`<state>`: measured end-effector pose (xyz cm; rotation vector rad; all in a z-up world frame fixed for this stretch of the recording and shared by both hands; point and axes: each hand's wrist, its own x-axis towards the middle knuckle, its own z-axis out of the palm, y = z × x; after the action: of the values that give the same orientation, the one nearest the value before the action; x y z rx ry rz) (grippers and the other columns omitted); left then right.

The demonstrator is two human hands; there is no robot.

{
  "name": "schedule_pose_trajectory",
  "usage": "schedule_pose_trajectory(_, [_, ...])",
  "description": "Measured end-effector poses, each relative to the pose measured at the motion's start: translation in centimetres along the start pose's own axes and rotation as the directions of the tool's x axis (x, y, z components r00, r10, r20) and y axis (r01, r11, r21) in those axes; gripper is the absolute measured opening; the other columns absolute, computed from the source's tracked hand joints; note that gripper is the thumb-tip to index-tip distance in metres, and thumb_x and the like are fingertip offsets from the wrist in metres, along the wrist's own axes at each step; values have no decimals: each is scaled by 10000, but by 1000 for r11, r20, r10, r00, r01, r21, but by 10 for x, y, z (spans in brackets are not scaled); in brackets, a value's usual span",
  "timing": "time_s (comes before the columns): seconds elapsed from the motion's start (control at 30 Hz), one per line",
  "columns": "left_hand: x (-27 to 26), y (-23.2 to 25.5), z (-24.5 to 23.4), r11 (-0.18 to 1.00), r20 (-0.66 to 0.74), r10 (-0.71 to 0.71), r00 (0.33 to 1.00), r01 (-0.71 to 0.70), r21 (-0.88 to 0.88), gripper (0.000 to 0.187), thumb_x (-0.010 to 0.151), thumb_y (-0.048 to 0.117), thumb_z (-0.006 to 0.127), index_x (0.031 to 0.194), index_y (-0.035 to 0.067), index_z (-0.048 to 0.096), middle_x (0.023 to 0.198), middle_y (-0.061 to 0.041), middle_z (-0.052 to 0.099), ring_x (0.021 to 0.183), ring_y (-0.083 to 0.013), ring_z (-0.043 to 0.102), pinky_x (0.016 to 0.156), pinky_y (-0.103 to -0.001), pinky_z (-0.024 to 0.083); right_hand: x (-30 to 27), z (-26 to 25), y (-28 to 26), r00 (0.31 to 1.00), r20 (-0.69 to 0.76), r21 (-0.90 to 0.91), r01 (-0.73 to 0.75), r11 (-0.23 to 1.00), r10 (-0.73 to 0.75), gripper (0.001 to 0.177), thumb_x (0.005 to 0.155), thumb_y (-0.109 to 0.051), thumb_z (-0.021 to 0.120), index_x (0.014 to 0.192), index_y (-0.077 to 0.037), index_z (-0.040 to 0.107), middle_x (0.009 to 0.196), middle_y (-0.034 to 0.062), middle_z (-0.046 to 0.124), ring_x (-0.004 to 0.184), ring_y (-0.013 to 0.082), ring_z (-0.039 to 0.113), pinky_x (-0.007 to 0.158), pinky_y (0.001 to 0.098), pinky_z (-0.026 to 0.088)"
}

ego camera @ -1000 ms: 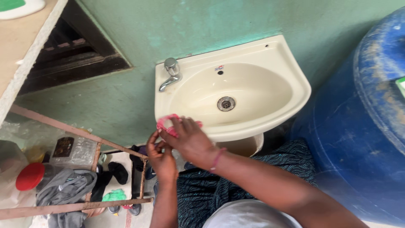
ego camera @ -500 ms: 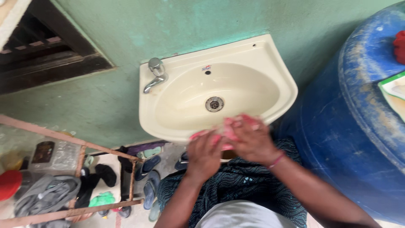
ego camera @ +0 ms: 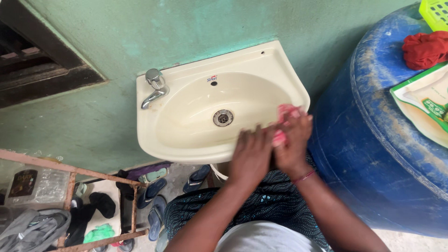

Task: The person washes a pink cloth in a white sink using a pink sponge. They scrub the cloth against the sink surface, rinse it under the faucet, and wring it out repeatedly.

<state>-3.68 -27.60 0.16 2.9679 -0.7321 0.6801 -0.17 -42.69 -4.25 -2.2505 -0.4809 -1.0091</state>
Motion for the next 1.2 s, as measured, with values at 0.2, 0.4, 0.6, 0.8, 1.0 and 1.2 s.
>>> schedule_pose_trajectory(0.2, [-89,-96,9,998,115,-38,993,32,51,630,899,231,556,1523,225,470,1513,-130,482,1357,-354,483,1182,-627,248,7,16,-83,928,302,-1,231,973,-220,548,876,-291,584,1304,52,570,1472,234,523,1354,405,495,1204,618,289])
schedule_pose_trajectory(0.4, [-176,-199,38,960,-215,-129,968,176,218,562,961,387,668,1470,270,460,1619,-190,295,1532,-453,257,1258,-678,207,1,68,-158,778,406,-193,586,787,-480,572,984,-269,491,1524,-82,477,1559,194,447,1477,359,413,1245,570,146])
schedule_pose_trajectory(0.6, [-206,-196,81,943,-125,-231,965,254,216,731,982,475,600,1557,190,251,1641,-301,164,1580,-515,143,1254,-746,129,-30,95,-132,729,279,-351,684,640,-625,654,1020,-313,441,1649,-170,336,1699,58,341,1578,223,286,1272,552,-9])
schedule_pose_trajectory(0.8, [-179,-112,122,983,-98,-141,985,151,108,735,924,621,521,1541,250,374,1624,-304,40,1460,-600,43,1128,-776,100,-88,96,-40,814,329,-489,580,652,-478,510,1122,-434,391,1593,-247,455,1686,96,346,1541,234,300,1234,540,145])
schedule_pose_trajectory(1.0, [-75,-32,75,983,-75,59,995,-44,181,645,1031,265,515,1655,305,355,1668,-204,191,1484,-493,264,1212,-649,225,-79,61,6,995,-10,137,96,986,-96,536,1077,-404,446,1579,-266,318,1734,143,94,1598,356,154,1268,599,160])
schedule_pose_trajectory(1.2, [25,25,9,999,38,26,999,-24,-38,641,1051,255,479,1631,40,312,1583,-385,291,1371,-574,428,1113,-663,348,-43,52,17,889,-176,317,-355,879,423,753,1116,-450,546,1651,-78,169,1736,197,70,1638,343,95,1337,464,150])
